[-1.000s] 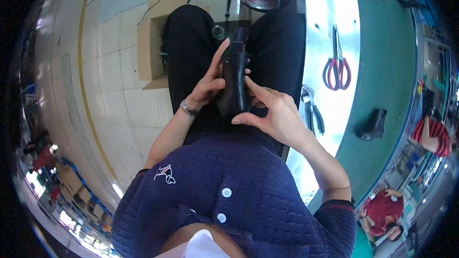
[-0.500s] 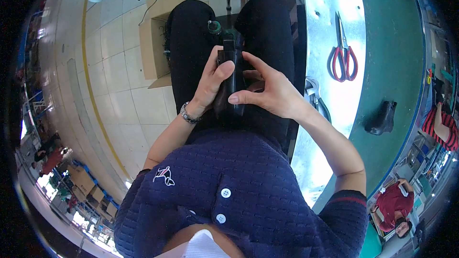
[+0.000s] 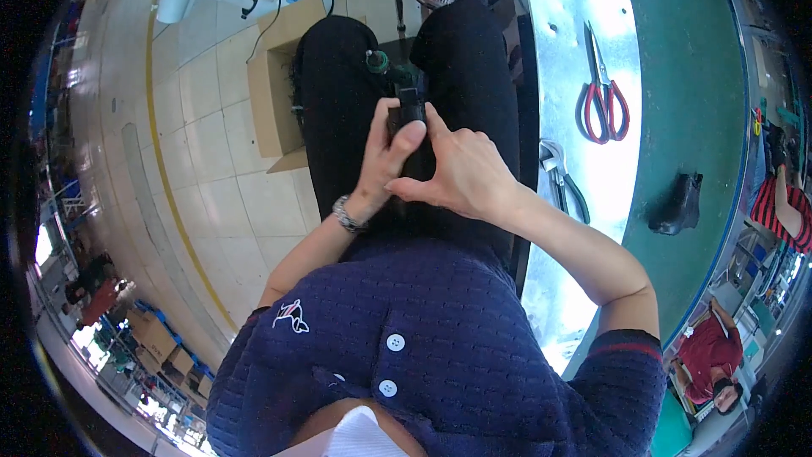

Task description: Assemble and inspect leather shoes using various hand tools.

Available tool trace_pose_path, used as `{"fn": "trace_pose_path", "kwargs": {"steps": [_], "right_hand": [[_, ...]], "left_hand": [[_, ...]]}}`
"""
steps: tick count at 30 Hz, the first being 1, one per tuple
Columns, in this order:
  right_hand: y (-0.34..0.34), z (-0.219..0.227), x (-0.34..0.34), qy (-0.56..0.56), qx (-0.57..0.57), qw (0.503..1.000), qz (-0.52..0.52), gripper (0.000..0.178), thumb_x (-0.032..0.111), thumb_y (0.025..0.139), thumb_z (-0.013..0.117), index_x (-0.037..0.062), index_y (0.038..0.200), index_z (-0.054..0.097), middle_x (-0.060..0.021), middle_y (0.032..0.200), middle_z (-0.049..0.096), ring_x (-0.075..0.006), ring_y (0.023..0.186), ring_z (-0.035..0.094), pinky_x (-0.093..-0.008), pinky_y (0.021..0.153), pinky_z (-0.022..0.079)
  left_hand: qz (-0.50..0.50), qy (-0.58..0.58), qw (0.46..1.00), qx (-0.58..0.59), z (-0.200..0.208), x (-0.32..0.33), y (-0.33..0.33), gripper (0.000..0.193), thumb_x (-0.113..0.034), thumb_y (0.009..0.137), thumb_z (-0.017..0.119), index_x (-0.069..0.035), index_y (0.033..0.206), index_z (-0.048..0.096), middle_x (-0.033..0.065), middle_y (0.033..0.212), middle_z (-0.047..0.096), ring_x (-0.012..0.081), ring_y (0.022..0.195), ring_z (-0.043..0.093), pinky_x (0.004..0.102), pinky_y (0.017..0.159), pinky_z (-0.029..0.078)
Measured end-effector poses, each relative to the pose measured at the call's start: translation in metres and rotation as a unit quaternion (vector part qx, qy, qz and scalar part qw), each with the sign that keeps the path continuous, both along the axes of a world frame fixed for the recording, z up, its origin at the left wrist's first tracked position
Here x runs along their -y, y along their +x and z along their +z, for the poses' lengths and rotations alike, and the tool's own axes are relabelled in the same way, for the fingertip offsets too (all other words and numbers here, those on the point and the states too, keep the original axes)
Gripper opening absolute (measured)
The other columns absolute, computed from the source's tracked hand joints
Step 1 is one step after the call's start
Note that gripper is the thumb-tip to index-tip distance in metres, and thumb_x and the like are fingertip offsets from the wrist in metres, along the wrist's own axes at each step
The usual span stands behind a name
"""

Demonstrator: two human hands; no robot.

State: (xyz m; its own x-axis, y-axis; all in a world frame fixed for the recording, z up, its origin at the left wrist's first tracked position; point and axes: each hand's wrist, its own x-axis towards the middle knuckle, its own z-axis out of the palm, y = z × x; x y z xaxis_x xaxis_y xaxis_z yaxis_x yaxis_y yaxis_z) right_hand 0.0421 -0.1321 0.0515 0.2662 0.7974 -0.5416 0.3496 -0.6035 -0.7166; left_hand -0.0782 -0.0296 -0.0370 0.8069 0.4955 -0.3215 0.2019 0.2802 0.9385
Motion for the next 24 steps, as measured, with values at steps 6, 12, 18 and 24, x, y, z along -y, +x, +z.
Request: {"fn": "trace_pose_path", "kwargs": {"steps": [6,12,18,24], "right_hand": [[0.002,-0.014,0.009,0.145,-0.068,0.986,-0.040,0.105,0.051,0.075,0.077,0.0026,0.150,0.023,-0.0219,0.100,0.067,-0.0291,0.080,0.071,-0.0376,0.075,0.057],[-0.012,-0.033,0.029,0.218,-0.156,0.951,-0.153,0.109,0.028,0.063,0.090,0.0051,0.150,0.027,-0.0181,0.138,0.049,-0.0269,0.122,0.053,-0.0390,0.104,0.042],[-0.007,-0.008,0.027,0.231,-0.196,0.949,-0.086,0.103,0.030,0.069,0.086,0.0017,0.149,0.028,-0.0196,0.141,0.047,-0.0289,0.130,0.047,-0.0391,0.110,0.034],[0.017,0.008,0.049,0.286,-0.072,0.889,-0.350,0.102,0.011,0.055,0.085,0.0085,0.145,0.040,-0.0176,0.128,0.056,-0.0257,0.093,0.069,-0.0274,0.082,0.055]], "left_hand": [[-0.003,-0.011,0.997,0.080,0.002,-0.028,0.005,0.041,-0.033,0.085,0.072,-0.006,0.111,0.055,0.0024,0.101,0.055,0.0115,0.096,0.051,0.0286,0.084,0.045],[0.033,-0.276,0.956,0.095,0.030,-0.059,0.012,0.042,-0.043,0.090,0.065,-0.007,0.109,0.053,-0.0014,0.092,0.053,0.0072,0.080,0.054,0.0239,0.069,0.048],[-0.045,-0.389,0.882,0.263,0.063,-0.077,0.016,0.071,-0.064,0.093,0.042,-0.004,0.130,0.049,0.0207,0.125,0.059,0.0289,0.107,0.063,0.0410,0.095,0.051],[0.045,-0.301,0.945,0.122,0.071,-0.066,0.052,0.065,-0.061,0.096,0.041,-0.011,0.139,0.041,0.0127,0.131,0.054,0.0227,0.119,0.055,0.0369,0.100,0.043]]}}
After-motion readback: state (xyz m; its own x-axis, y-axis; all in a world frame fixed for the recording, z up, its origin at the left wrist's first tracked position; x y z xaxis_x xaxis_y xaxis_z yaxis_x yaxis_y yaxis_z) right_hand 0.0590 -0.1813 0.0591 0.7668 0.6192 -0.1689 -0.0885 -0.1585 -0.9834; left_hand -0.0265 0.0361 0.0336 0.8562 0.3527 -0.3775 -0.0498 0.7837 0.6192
